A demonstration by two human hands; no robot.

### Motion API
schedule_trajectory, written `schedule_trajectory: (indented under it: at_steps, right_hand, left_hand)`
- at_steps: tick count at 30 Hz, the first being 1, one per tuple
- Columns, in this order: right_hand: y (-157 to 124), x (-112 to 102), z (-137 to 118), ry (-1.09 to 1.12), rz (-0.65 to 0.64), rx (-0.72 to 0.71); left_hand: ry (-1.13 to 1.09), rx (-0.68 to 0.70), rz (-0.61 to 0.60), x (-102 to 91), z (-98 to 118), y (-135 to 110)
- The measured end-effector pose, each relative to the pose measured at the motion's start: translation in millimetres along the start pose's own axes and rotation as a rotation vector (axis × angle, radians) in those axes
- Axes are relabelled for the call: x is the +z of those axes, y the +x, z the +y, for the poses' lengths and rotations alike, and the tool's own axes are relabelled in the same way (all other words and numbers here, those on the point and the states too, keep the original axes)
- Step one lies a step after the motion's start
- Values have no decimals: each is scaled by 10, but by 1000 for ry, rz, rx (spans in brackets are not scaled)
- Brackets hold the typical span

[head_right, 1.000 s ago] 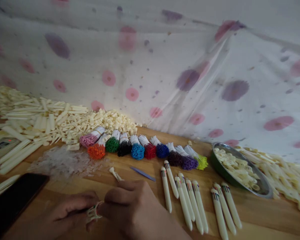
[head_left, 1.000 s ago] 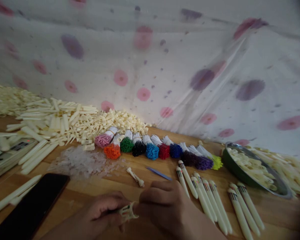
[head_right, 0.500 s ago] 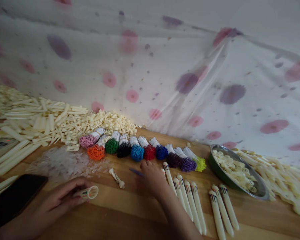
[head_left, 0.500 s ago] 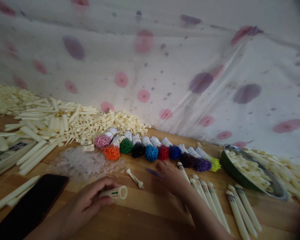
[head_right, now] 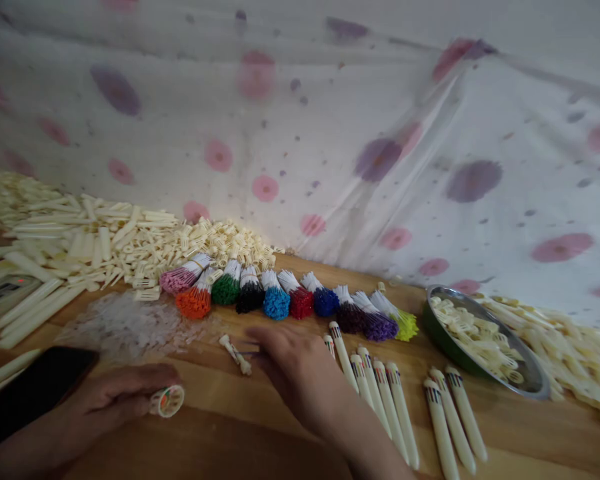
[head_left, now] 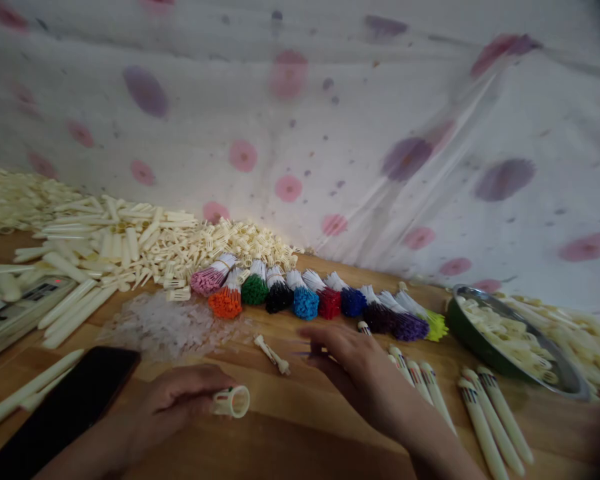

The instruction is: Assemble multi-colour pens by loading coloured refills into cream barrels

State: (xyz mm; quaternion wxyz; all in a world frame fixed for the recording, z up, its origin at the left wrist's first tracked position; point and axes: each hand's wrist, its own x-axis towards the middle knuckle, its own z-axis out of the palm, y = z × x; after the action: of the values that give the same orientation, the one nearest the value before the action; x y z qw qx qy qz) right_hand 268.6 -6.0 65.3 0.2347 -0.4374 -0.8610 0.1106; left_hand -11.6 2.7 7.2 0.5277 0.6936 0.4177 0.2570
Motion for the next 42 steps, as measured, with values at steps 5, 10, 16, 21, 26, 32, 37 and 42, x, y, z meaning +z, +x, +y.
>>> schedule_trajectory:
  at_steps: [5,10,16,21,26,32,37,42]
  right_hand:
    - [-57,-86,-306,-112,6,-329]
    - [-75,-80,-473,-115,47,-358]
    - [-81,-61,-498,-187,33,-319]
    - [-61,-51,-507,-203,16,-316]
    - [-63,-38,-509,-208,-10,-295]
    - [-85,-38,-498,-187,0,-322]
    - [-73,-42,-500,-194,-6,-319]
    - [-71,-41,-501,-208,-7,-324]
  left_hand:
    - [-187,-19,-184,15,-38,-2]
    - [-249,-4,-310,28,-17,25]
    - [-306,-47,-263,73,-17,16]
    - [-335,-97,-226,85,4,-12]
    - [-291,-107,-260,77,4,-6]
    - [-371,-75,-272,94,-26,-6]
    - [-355,-59,-274,103,-9,-2]
    - [-274,-42,-219,112,-43,-1]
